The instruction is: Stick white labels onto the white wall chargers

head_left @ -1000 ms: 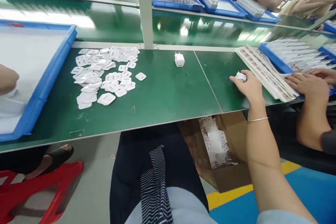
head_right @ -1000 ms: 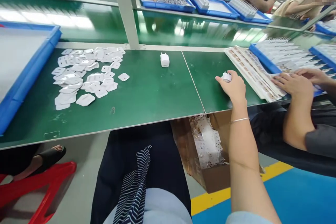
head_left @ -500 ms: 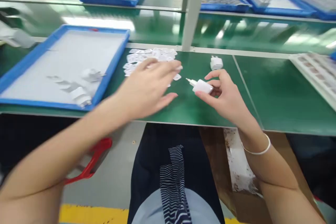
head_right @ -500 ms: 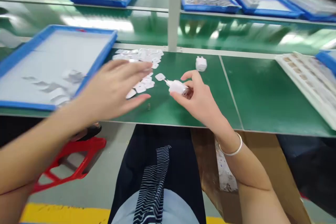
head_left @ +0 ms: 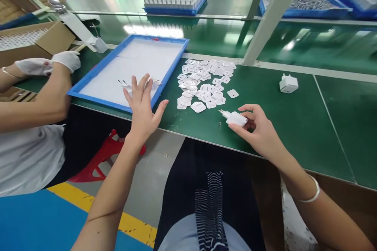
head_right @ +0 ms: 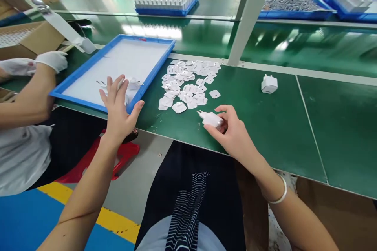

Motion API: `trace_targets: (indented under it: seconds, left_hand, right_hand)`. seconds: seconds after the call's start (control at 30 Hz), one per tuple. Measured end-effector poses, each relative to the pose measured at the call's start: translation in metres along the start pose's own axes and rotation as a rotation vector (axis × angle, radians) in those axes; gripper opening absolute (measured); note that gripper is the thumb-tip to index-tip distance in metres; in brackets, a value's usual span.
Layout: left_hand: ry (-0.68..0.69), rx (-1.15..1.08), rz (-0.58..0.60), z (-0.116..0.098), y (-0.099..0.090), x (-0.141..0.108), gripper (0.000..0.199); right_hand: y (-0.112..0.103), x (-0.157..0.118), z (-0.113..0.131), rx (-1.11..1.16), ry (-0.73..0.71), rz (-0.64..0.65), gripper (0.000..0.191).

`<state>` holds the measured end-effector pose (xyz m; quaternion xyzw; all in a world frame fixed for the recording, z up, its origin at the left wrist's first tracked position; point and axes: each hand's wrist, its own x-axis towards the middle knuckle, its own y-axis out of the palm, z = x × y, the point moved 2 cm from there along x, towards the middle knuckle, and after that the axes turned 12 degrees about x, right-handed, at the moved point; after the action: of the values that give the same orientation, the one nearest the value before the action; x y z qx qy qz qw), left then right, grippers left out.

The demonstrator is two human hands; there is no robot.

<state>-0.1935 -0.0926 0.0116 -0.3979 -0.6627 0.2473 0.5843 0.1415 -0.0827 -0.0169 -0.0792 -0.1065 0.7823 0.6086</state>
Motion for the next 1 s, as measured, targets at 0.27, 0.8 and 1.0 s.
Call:
trace_targets:
  seconds: [0.27, 0.8, 1.0]
  left_hand:
    - [0.473, -0.371, 0.136, -0.128, 0.023, -0.038, 0.066]
    - [0.229, -1.039, 0.640, -0.138, 0.043, -0.026, 0.034]
    - [0.018, -1.177, 0.473, -0.142, 0.053, -0.033, 0.041]
  right_hand:
    - [0.028, -0.016, 0.029, 0.023, -0.122, 0.023, 0.045]
    - [-0.011, 0.007, 0.033, 0.097, -0.201, 0.139, 0.011]
    - [-0.018, -0.015, 0.033, 0.329, -0.209, -0.207, 0.008]
